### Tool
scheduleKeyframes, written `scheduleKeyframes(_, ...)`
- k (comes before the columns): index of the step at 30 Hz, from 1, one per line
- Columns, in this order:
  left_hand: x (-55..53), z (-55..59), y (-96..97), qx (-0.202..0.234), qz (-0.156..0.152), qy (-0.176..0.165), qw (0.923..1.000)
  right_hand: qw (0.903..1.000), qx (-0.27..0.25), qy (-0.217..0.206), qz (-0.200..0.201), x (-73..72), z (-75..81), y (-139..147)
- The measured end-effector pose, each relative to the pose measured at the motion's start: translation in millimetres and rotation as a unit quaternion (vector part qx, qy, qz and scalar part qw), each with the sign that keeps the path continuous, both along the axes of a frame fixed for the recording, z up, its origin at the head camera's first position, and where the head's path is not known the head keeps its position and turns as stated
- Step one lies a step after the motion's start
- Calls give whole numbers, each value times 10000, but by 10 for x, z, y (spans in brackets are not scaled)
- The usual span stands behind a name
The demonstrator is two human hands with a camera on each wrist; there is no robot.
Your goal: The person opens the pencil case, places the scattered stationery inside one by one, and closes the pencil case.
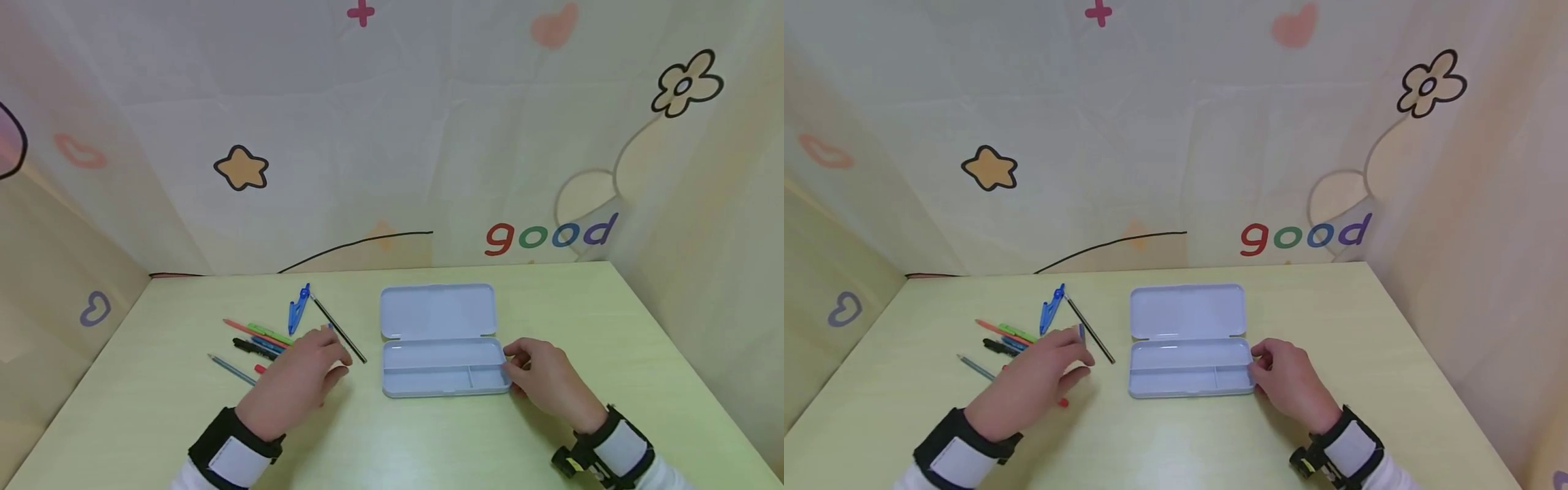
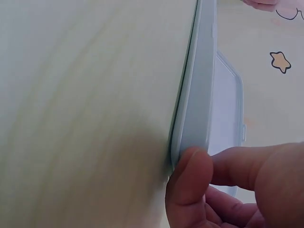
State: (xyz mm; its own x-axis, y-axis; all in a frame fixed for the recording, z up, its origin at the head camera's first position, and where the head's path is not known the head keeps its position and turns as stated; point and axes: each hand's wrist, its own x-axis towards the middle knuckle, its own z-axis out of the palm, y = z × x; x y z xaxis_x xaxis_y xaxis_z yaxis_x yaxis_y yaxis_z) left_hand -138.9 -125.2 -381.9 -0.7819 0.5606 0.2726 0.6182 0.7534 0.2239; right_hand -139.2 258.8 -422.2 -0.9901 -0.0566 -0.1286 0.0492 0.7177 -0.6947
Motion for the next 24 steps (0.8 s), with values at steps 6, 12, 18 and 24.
scheduleKeyframes(6, -25, 88, -476, 166, 413, 57, 9990, 9999, -94, 53, 40, -5, -13, 11)
scheduleKeyframes(12, -59, 46, -906, -75, 817, -30, 9966, 9999, -102, 25, 36, -3, -13, 12)
scheduleKeyframes(18, -84, -115, -1213, -475, 1081, -331, 9924, 9999, -110, 43, 67, -3, -8, 3)
scheduleKeyframes(24, -135, -292, -1388, -761, 1040, -291, 9912, 9999, -95, 0, 52, -2, -2, -1)
